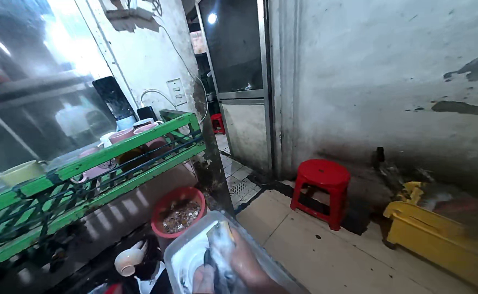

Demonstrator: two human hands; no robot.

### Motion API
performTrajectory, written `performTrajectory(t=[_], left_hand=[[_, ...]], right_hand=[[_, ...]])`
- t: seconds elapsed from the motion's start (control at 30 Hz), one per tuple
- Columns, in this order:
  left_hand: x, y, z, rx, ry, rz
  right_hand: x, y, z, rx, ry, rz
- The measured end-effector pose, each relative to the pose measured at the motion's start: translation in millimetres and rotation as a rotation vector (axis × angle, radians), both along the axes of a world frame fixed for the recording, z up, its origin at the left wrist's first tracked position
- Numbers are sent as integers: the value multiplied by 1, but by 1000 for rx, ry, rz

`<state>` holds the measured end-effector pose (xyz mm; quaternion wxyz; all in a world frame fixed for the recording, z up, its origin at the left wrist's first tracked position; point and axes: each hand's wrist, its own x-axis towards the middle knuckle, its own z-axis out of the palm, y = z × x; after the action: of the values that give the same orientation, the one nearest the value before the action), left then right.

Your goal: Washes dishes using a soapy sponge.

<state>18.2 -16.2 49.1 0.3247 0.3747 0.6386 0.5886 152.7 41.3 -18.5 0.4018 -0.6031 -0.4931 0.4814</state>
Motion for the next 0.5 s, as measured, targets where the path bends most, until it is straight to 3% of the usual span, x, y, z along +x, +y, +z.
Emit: performTrajectory(t=[0.07,0.13,0.17,0.27,0.33,0.5], left_hand=[[2,7,-51,-22,-114,-125],[-4,14,-63,-50,-272,-164],[-6,13,-64,-66,-275,-194],[-9,-1,-65,-48,-90,-382],[-7,-4,-71,22,-123,-452],[-23,12,-81,-177,-379,-486]], right_hand=[[-23,-32,-6,267,-127,22],[-39,-51,-15,535,-206,37],[-40,-51,-18,544,-164,30],[-12,-13,-18,116,224,15],[9,10,-15,-38,408,18],[11,-9,31,94,13,162]])
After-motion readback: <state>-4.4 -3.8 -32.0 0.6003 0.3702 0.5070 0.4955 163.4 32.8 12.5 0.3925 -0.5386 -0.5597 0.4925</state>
